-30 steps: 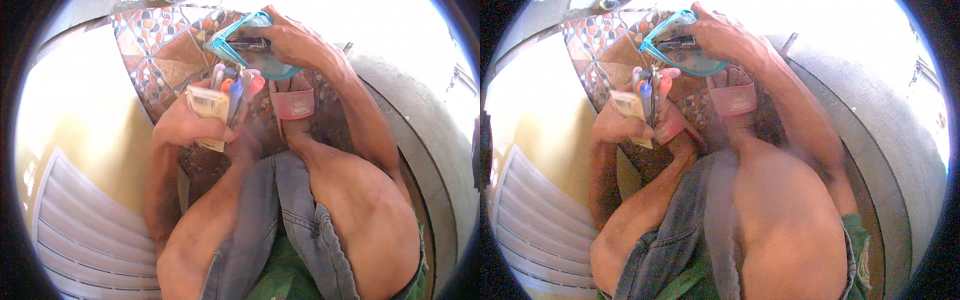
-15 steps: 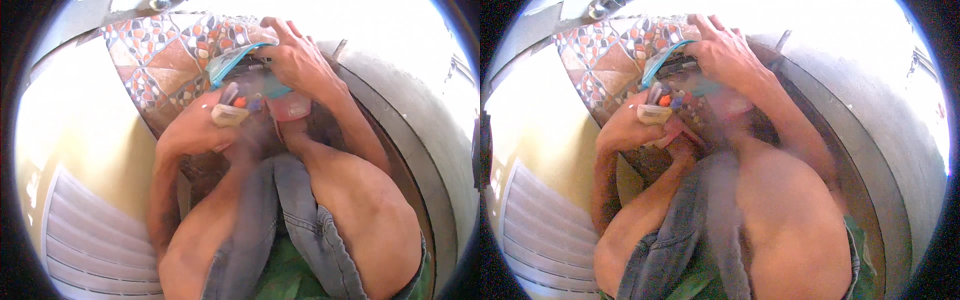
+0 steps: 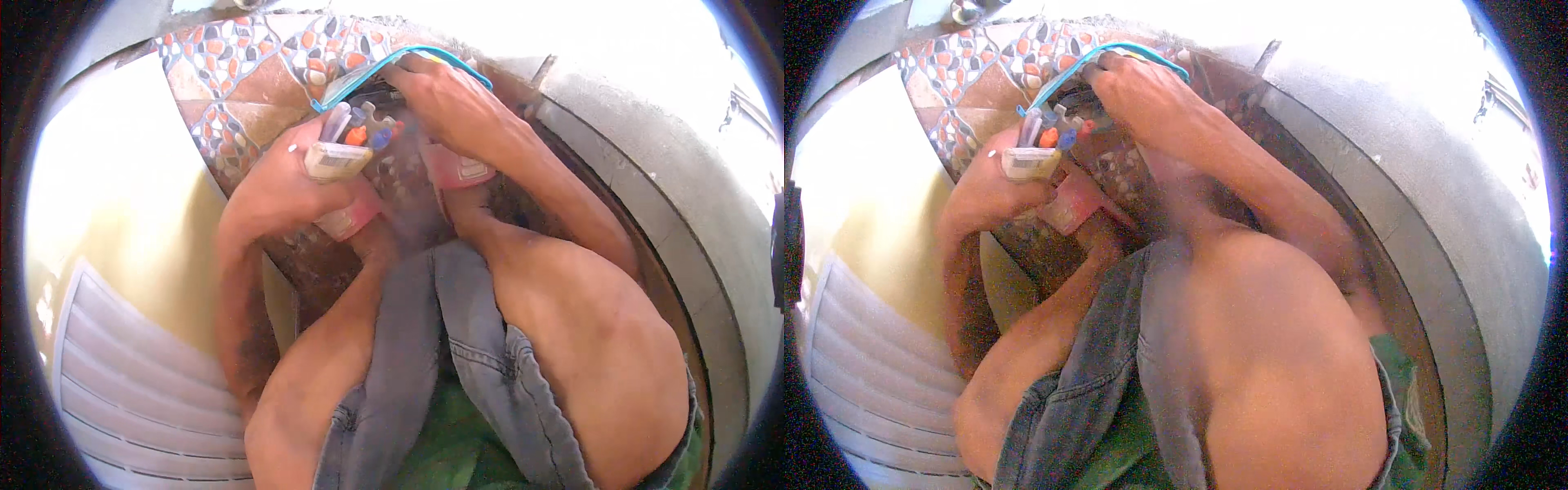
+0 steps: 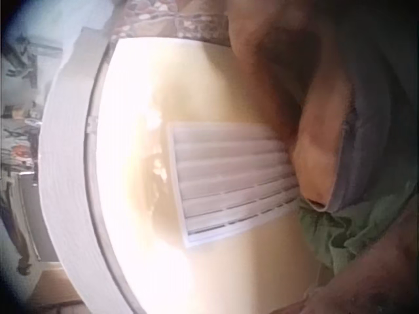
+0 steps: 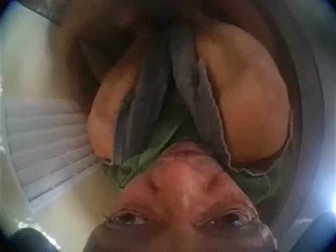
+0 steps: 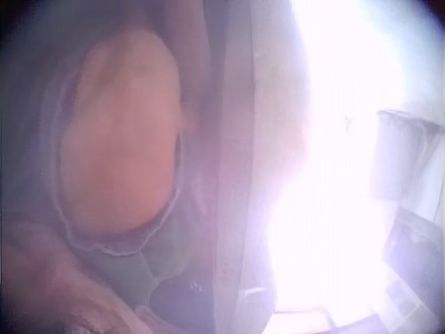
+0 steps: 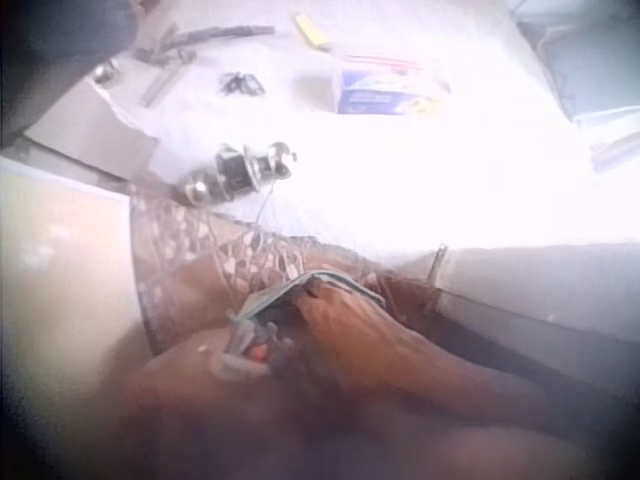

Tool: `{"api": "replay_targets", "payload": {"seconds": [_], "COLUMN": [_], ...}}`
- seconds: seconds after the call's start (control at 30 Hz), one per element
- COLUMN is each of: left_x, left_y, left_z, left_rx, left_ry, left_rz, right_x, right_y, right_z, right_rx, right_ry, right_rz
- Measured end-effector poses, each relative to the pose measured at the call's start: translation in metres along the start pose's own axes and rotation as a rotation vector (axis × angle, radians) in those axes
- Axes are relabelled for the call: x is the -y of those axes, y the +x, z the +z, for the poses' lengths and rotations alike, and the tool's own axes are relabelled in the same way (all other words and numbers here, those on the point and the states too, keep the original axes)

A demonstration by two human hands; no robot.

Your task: The person sits on the floor and assembles a door knob by attaching two knobs to a central spindle and inserting a key. They then open a small plastic case to retrieve a small item and place it into the door knob assembly.

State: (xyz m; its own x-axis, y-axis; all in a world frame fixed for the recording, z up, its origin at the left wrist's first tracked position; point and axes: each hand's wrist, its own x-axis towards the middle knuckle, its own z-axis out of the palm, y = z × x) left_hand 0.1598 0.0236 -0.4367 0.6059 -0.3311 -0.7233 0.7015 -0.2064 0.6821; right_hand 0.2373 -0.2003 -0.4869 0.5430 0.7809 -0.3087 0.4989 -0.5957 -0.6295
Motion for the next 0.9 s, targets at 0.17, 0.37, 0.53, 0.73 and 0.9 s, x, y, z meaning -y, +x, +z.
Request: {"api": "replay_targets", "payload": {"seconds": [0.17,0.37,0.53,0.73,0.9], "left_x": [0.016,0.01,0.004,0.015,0.021], "left_y": [0.004,-0.001,-0.004,-0.003,-0.008], "left_z": [0.005,0.0,0.0,0.005,0.015], "left_rx": [-0.024,0.001,0.068,0.086,0.071], "left_ry": [-0.023,0.186,0.035,-0.122,-0.23], "left_rz": [0.063,0.022,0.002,-0.001,-0.021], "right_x": [-0.003,0.01,0.005,0.014,0.005], "right_y": [0.023,0.002,-0.003,0.018,0.022], "right_z": [0.008,0.02,0.025,0.019,0.041], "right_rx": [0.138,-0.149,-0.078,0.109,0.121], "right_ry": [-0.093,-0.022,0.062,-0.126,-0.111], "right_rz": [0.135,0.178,0.154,0.375,0.291]}}
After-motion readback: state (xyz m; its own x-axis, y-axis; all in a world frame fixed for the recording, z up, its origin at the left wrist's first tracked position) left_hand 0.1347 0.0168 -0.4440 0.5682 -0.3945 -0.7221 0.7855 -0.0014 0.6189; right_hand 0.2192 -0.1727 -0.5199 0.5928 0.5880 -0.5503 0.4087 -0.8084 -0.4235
